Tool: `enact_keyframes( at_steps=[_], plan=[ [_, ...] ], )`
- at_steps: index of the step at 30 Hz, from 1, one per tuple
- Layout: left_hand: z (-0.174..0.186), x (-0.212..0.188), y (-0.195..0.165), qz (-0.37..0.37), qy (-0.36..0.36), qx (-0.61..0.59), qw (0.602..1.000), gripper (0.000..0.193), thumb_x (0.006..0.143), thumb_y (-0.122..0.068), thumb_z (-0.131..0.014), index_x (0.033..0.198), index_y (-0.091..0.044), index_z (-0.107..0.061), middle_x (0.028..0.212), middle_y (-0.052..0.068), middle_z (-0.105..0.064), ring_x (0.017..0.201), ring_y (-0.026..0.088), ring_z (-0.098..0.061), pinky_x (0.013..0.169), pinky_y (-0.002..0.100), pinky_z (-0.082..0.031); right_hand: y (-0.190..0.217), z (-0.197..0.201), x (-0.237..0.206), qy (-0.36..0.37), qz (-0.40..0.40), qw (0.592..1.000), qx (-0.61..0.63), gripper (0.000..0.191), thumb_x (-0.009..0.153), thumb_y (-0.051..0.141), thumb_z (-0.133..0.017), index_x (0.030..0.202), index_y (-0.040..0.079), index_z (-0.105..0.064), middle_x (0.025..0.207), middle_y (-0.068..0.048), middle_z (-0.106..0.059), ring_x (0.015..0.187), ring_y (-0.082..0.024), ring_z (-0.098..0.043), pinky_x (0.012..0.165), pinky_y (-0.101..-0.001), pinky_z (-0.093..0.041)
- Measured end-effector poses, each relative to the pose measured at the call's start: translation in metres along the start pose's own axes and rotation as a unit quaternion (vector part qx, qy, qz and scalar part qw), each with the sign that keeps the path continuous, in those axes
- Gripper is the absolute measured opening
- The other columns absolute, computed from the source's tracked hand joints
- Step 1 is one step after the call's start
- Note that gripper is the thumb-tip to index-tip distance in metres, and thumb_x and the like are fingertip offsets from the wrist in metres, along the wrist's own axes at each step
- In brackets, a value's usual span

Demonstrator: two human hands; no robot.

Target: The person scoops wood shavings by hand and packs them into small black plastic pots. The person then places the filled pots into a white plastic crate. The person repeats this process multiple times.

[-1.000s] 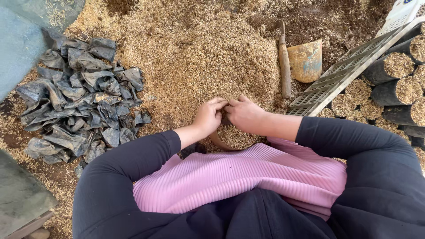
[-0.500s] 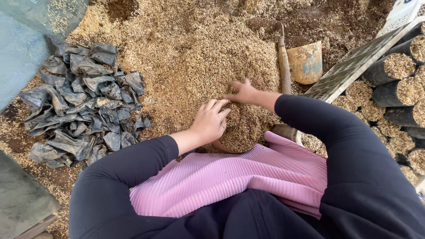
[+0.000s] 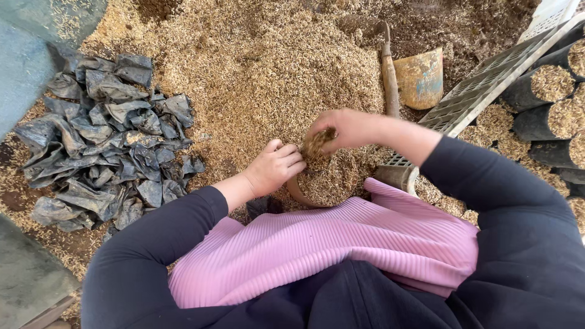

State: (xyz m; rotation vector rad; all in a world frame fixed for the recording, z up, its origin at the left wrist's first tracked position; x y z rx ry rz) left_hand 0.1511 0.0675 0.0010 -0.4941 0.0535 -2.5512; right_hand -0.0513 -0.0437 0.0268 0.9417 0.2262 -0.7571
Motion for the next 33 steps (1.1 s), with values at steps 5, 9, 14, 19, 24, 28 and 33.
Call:
enact_keyframes(
  at_steps=[5, 9, 14, 19, 24, 28, 33],
  plan=[
    [-0.001, 0.000, 0.003, 0.003, 0.001, 0.009, 1.000, 0.013, 0.082, -0.017, -0.064, 0.093, -0.014, -0.070, 0.092, -0.003, -0.063, 0.102, 0.016, -0.059, 0.090, 0.033, -0.042, 0.027, -0.049, -0.015, -0.093, 0.084, 0.983, -0.134, 0.036, 0.080, 0.005, -0.073, 0.115, 0.008, -0.072, 0.115, -0.012, -0.068, 0.106, -0.027, -0.068, 0.096, -0.0374, -0.056],
    [-0.001, 0.001, 0.001, -0.020, 0.034, 0.036, 0.999, 0.006, 0.083, -0.019, -0.063, 0.085, -0.014, -0.066, 0.089, -0.003, -0.062, 0.098, 0.017, -0.058, 0.086, 0.034, -0.042, 0.024, -0.076, -0.015, -0.126, 0.192, 0.942, -0.243, 0.033, 0.076, 0.001, -0.067, 0.109, 0.001, -0.070, 0.117, -0.015, -0.066, 0.106, -0.028, -0.066, 0.089, -0.0351, -0.059],
    [0.000, 0.000, -0.003, -0.003, -0.015, 0.027, 1.000, 0.007, 0.084, -0.018, -0.061, 0.087, -0.014, -0.066, 0.089, -0.002, -0.062, 0.096, 0.016, -0.058, 0.085, 0.033, -0.042, 0.019, -0.082, -0.018, -0.165, 0.253, 0.922, -0.243, 0.031, 0.071, 0.002, -0.066, 0.101, 0.005, -0.073, 0.113, -0.011, -0.067, 0.106, -0.027, -0.066, 0.090, -0.0381, -0.058],
    [-0.009, 0.001, -0.014, 0.023, -0.008, 0.004, 1.000, 0.009, 0.086, -0.017, -0.060, 0.090, -0.013, -0.067, 0.090, -0.001, -0.062, 0.092, 0.016, -0.057, 0.082, 0.033, -0.041, 0.008, -0.064, -0.006, -0.026, 0.167, 0.959, -0.228, 0.022, 0.085, 0.004, -0.065, 0.105, 0.005, -0.074, 0.116, -0.011, -0.067, 0.109, -0.026, -0.067, 0.090, -0.0375, -0.059],
    [-0.005, 0.007, -0.025, 0.063, -0.014, -0.040, 0.997, 0.006, 0.085, -0.016, -0.062, 0.088, -0.013, -0.067, 0.088, 0.000, -0.062, 0.091, 0.018, -0.058, 0.081, 0.035, -0.042, -0.021, -0.016, 0.036, -0.106, 0.052, 0.993, -0.005, 0.033, 0.088, 0.000, -0.058, 0.109, 0.013, -0.080, 0.118, -0.007, -0.078, 0.106, -0.021, -0.077, 0.098, -0.0338, -0.063],
    [-0.002, 0.013, -0.026, 0.108, -0.016, -0.092, 0.990, 0.012, 0.090, -0.021, -0.065, 0.092, -0.010, -0.068, 0.089, 0.004, -0.061, 0.088, 0.021, -0.058, 0.077, 0.037, -0.041, -0.034, -0.021, 0.074, -0.096, -0.031, 0.995, -0.005, 0.048, 0.090, 0.022, -0.075, 0.136, 0.019, -0.062, 0.138, -0.014, -0.056, 0.117, -0.032, -0.062, 0.098, -0.0461, -0.052],
    [-0.023, 0.018, 0.007, 0.337, 0.013, -0.225, 0.914, 0.023, 0.099, -0.025, -0.062, 0.104, -0.002, -0.064, 0.103, 0.011, -0.061, 0.097, 0.025, -0.061, 0.087, 0.041, -0.048, -0.028, -0.042, 0.091, -0.049, -0.017, 0.989, -0.136, 0.046, 0.092, 0.027, -0.075, 0.137, 0.020, -0.066, 0.124, -0.012, -0.071, 0.110, -0.025, -0.069, 0.100, -0.0373, -0.059]
  ],
)
Point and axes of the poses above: each hand's wrist, its own x-axis towards the middle knuckle, its own z-axis out of the back of the hand, y = z × x, the point moved 3 cm from there along x, towards the middle knuckle
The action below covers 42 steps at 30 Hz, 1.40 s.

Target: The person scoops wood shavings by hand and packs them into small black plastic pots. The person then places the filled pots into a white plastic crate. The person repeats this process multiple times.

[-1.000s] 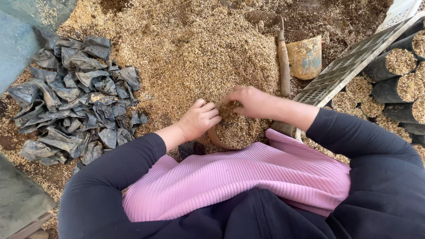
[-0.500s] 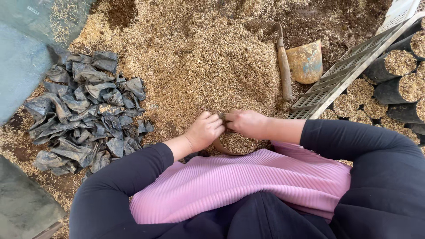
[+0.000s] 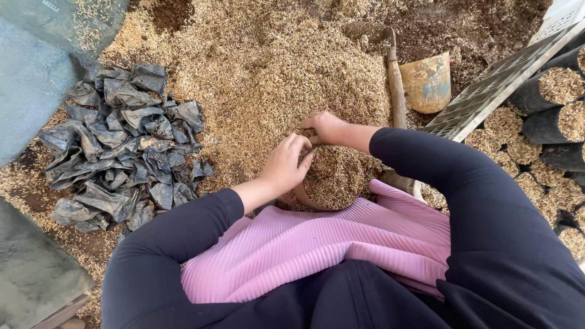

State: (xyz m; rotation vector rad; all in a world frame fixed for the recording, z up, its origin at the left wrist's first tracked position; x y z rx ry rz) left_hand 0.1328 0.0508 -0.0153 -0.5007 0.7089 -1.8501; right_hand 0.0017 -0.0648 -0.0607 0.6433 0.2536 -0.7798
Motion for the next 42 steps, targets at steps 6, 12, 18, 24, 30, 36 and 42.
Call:
enact_keyframes(
  at_steps=[6, 12, 18, 24, 30, 36, 42],
  plan=[
    [-0.010, 0.010, 0.020, 0.145, 0.088, -0.056, 0.984, 0.030, 0.092, -0.032, -0.069, 0.097, -0.003, -0.063, 0.095, 0.014, -0.068, 0.087, 0.028, -0.068, 0.079, 0.042, -0.055, -0.011, 0.035, -0.032, 0.069, -0.038, 0.987, 0.143, 0.041, 0.085, 0.025, -0.079, 0.125, 0.018, -0.072, 0.110, -0.007, -0.076, 0.093, -0.021, -0.075, 0.088, -0.0372, -0.062],
    [-0.015, 0.005, 0.024, 0.167, 0.090, -0.093, 0.977, 0.010, 0.094, -0.014, -0.060, 0.096, -0.004, -0.060, 0.084, 0.013, -0.070, 0.076, 0.029, -0.070, 0.071, 0.043, -0.054, 0.028, 0.031, -0.092, -0.006, 0.131, 0.989, 0.069, 0.037, 0.082, 0.019, -0.077, 0.119, 0.016, -0.075, 0.111, -0.010, -0.071, 0.093, -0.024, -0.072, 0.088, -0.0378, -0.061],
    [-0.022, 0.002, 0.031, 0.139, 0.046, -0.070, 0.987, 0.007, 0.096, -0.010, -0.059, 0.094, -0.004, -0.061, 0.080, 0.016, -0.070, 0.075, 0.031, -0.069, 0.071, 0.046, -0.053, 0.066, -0.012, -0.114, -0.146, 0.240, 0.941, -0.186, 0.039, 0.074, 0.006, -0.074, 0.112, 0.003, -0.074, 0.111, -0.010, -0.068, 0.104, -0.025, -0.065, 0.088, -0.0314, -0.061],
    [-0.020, 0.008, 0.039, 0.154, 0.047, -0.106, 0.981, 0.007, 0.094, -0.008, -0.060, 0.089, -0.004, -0.061, 0.079, 0.014, -0.071, 0.070, 0.026, -0.070, 0.067, 0.041, -0.056, 0.045, 0.001, -0.100, -0.124, 0.274, 0.954, -0.017, 0.031, 0.076, 0.008, -0.074, 0.107, 0.005, -0.075, 0.112, -0.006, -0.070, 0.100, -0.027, -0.063, 0.086, -0.0376, -0.058],
    [-0.020, -0.004, 0.041, 0.225, 0.044, -0.213, 0.950, 0.012, 0.096, -0.011, -0.060, 0.089, -0.002, -0.058, 0.077, 0.012, -0.067, 0.069, 0.022, -0.069, 0.063, 0.038, -0.059, 0.047, -0.007, -0.111, -0.138, 0.288, 0.943, -0.092, 0.034, 0.073, -0.003, -0.071, 0.106, 0.004, -0.075, 0.114, -0.013, -0.069, 0.110, -0.031, -0.066, 0.092, -0.0345, -0.058],
    [-0.014, -0.008, 0.027, 0.176, 0.043, -0.124, 0.976, 0.016, 0.100, -0.019, -0.058, 0.098, -0.003, -0.055, 0.092, 0.014, -0.067, 0.078, 0.023, -0.068, 0.072, 0.038, -0.055, 0.017, 0.013, -0.088, -0.035, 0.286, 0.941, 0.176, 0.018, 0.090, 0.006, -0.069, 0.105, 0.010, -0.077, 0.109, -0.008, -0.078, 0.102, -0.022, -0.075, 0.096, -0.0306, -0.061],
    [0.006, -0.031, 0.007, -0.189, 0.014, 0.175, 0.966, 0.031, 0.100, -0.034, -0.061, 0.114, -0.006, -0.064, 0.116, 0.011, -0.061, 0.116, 0.026, -0.056, 0.097, 0.042, -0.045, -0.051, 0.006, -0.031, -0.009, -0.160, 0.970, 0.185, 0.029, 0.100, 0.023, -0.064, 0.128, 0.016, -0.067, 0.124, -0.009, -0.068, 0.104, -0.025, -0.070, 0.096, -0.0395, -0.058]
  ],
)
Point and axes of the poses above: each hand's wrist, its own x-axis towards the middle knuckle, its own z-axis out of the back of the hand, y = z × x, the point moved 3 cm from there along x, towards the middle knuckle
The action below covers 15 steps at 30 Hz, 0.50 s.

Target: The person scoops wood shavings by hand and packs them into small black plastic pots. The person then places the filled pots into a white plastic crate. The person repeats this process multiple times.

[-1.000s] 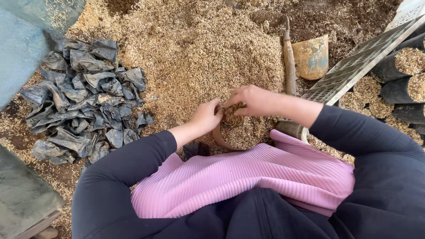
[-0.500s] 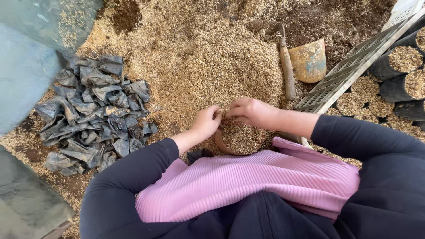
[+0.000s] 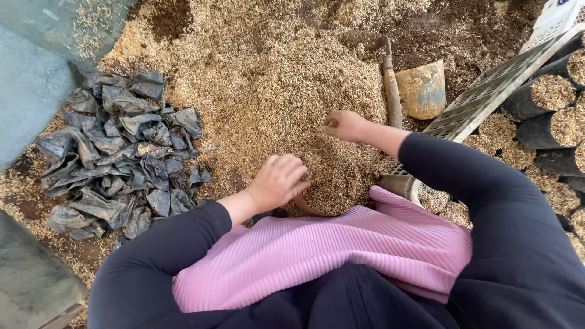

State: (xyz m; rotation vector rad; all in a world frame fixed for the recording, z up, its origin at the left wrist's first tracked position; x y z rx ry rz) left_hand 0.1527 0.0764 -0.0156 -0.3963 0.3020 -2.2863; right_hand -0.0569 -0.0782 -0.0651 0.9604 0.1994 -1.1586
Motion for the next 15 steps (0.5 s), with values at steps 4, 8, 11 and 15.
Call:
enact_keyframes(
  at_steps=[4, 8, 11, 15],
  plan=[
    [0.003, -0.009, -0.007, -0.182, -0.063, 0.117, 0.974, 0.034, 0.094, -0.026, -0.061, 0.123, -0.009, -0.068, 0.120, 0.004, -0.064, 0.122, 0.021, -0.056, 0.099, 0.039, -0.043, 0.004, -0.018, 0.016, 0.008, 0.049, 0.998, -0.032, 0.040, 0.092, 0.031, -0.077, 0.128, 0.017, -0.067, 0.122, -0.010, -0.070, 0.108, -0.023, -0.067, 0.100, -0.0378, -0.053],
    [0.002, -0.008, -0.004, -0.210, -0.068, 0.107, 0.969, 0.027, 0.090, -0.019, -0.061, 0.114, -0.012, -0.071, 0.111, -0.001, -0.066, 0.117, 0.016, -0.059, 0.097, 0.037, -0.043, 0.020, -0.009, 0.004, 0.073, 0.002, 0.997, -0.023, 0.031, 0.089, 0.031, -0.074, 0.119, 0.025, -0.077, 0.122, -0.003, -0.074, 0.098, -0.023, -0.075, 0.089, -0.0360, -0.064],
    [0.002, -0.005, -0.004, -0.201, -0.057, 0.091, 0.974, 0.027, 0.088, -0.019, -0.062, 0.112, -0.011, -0.072, 0.107, -0.002, -0.066, 0.106, 0.015, -0.060, 0.093, 0.034, -0.043, 0.050, 0.013, -0.022, 0.059, 0.134, 0.989, 0.008, 0.029, 0.086, 0.024, -0.077, 0.114, 0.022, -0.079, 0.115, -0.003, -0.079, 0.099, -0.018, -0.076, 0.094, -0.0340, -0.059],
    [0.002, 0.000, -0.005, -0.166, -0.062, 0.077, 0.981, 0.028, 0.087, -0.018, -0.062, 0.112, -0.011, -0.073, 0.101, -0.003, -0.065, 0.095, 0.014, -0.060, 0.087, 0.032, -0.043, 0.074, 0.009, -0.069, 0.036, 0.290, 0.955, -0.046, 0.025, 0.089, 0.017, -0.073, 0.114, 0.017, -0.078, 0.113, -0.005, -0.078, 0.102, -0.020, -0.074, 0.095, -0.0350, -0.058]
  ],
)
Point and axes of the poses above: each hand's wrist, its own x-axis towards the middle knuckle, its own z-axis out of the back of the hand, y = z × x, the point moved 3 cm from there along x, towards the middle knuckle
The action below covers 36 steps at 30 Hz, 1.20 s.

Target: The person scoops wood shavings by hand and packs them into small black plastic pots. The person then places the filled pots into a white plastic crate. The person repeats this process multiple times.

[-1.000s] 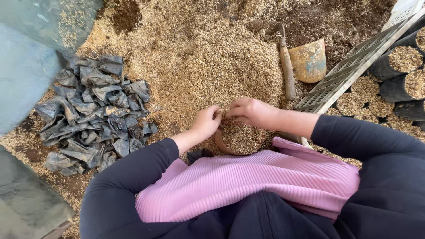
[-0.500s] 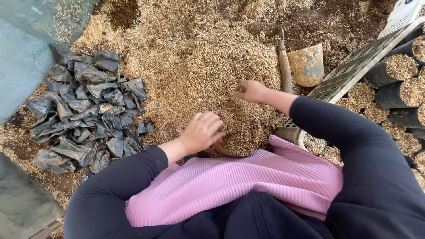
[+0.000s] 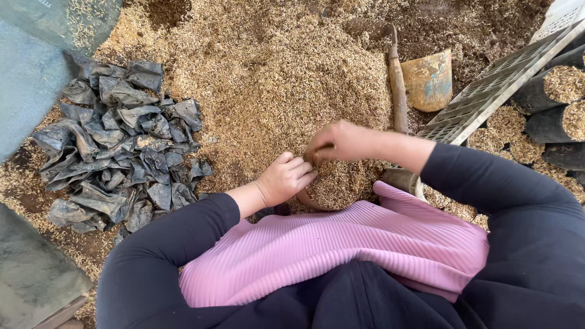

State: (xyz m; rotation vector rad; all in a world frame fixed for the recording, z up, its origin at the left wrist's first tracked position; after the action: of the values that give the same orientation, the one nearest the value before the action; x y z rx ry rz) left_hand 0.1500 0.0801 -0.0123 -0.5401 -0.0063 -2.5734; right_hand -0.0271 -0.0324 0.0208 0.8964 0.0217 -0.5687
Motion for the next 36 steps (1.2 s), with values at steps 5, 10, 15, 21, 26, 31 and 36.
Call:
enact_keyframes(
  at_steps=[5, 10, 15, 21, 26, 31, 36],
  plan=[
    [-0.004, 0.004, -0.006, 0.037, -0.020, -0.035, 0.999, 0.024, 0.085, -0.019, -0.061, 0.105, -0.012, -0.072, 0.094, -0.001, -0.063, 0.090, 0.015, -0.061, 0.083, 0.032, -0.042, 0.020, -0.033, -0.039, -0.135, 0.094, 0.982, -0.087, 0.028, 0.083, 0.011, -0.073, 0.111, 0.005, -0.076, 0.111, -0.011, -0.072, 0.101, -0.028, -0.069, 0.093, -0.0395, -0.055],
    [-0.011, 0.003, -0.012, 0.015, 0.007, -0.039, 0.999, 0.013, 0.087, -0.018, -0.060, 0.094, -0.013, -0.069, 0.091, -0.001, -0.062, 0.083, 0.014, -0.062, 0.081, 0.032, -0.043, 0.024, -0.058, -0.053, -0.099, 0.165, 0.954, -0.230, 0.028, 0.076, 0.009, -0.068, 0.103, 0.000, -0.071, 0.112, -0.013, -0.066, 0.102, -0.030, -0.066, 0.086, -0.0362, -0.058],
    [-0.008, 0.009, -0.016, 0.084, -0.015, -0.087, 0.993, 0.012, 0.088, -0.017, -0.063, 0.096, -0.014, -0.072, 0.087, 0.000, -0.061, 0.077, 0.015, -0.060, 0.076, 0.034, -0.041, 0.015, -0.040, -0.042, -0.070, 0.128, 0.980, -0.138, 0.025, 0.079, 0.007, -0.072, 0.104, 0.003, -0.074, 0.113, -0.012, -0.070, 0.105, -0.030, -0.068, 0.088, -0.0366, -0.057],
    [-0.001, 0.021, -0.031, 0.201, -0.003, -0.149, 0.968, 0.012, 0.093, -0.022, -0.069, 0.095, -0.011, -0.072, 0.085, 0.002, -0.062, 0.078, 0.019, -0.060, 0.072, 0.037, -0.040, -0.002, -0.012, -0.042, -0.140, 0.114, 0.982, -0.055, 0.026, 0.082, 0.001, -0.072, 0.107, 0.005, -0.077, 0.113, -0.012, -0.075, 0.110, -0.030, -0.070, 0.099, -0.0396, -0.055],
    [-0.010, 0.020, 0.007, 0.349, -0.006, -0.205, 0.914, 0.021, 0.099, -0.019, -0.066, 0.107, 0.001, -0.066, 0.102, 0.010, -0.062, 0.098, 0.024, -0.062, 0.087, 0.039, -0.049, -0.012, -0.027, -0.052, -0.151, -0.031, 0.988, -0.022, 0.022, 0.087, 0.008, -0.074, 0.108, 0.004, -0.074, 0.102, -0.013, -0.072, 0.093, -0.030, -0.072, 0.086, -0.0384, -0.061],
    [-0.044, 0.022, 0.034, 0.428, 0.070, -0.348, 0.831, 0.015, 0.087, -0.014, -0.078, 0.097, -0.005, -0.072, 0.103, 0.009, -0.067, 0.096, 0.023, -0.065, 0.089, 0.038, -0.052, 0.011, -0.061, -0.057, -0.130, 0.143, 0.972, -0.134, 0.031, 0.074, 0.002, -0.070, 0.104, 0.002, -0.073, 0.114, -0.015, -0.066, 0.106, -0.030, -0.065, 0.088, -0.0358, -0.060],
    [-0.056, 0.021, 0.032, 0.473, 0.024, -0.340, 0.813, 0.007, 0.082, -0.006, -0.078, 0.086, -0.006, -0.073, 0.087, 0.008, -0.071, 0.076, 0.017, -0.070, 0.071, 0.033, -0.057, 0.020, -0.077, -0.054, -0.012, 0.184, 0.947, -0.264, 0.026, 0.078, 0.006, -0.069, 0.102, -0.002, -0.069, 0.114, -0.015, -0.063, 0.115, -0.031, -0.058, 0.091, -0.0372, -0.058]
  ],
)
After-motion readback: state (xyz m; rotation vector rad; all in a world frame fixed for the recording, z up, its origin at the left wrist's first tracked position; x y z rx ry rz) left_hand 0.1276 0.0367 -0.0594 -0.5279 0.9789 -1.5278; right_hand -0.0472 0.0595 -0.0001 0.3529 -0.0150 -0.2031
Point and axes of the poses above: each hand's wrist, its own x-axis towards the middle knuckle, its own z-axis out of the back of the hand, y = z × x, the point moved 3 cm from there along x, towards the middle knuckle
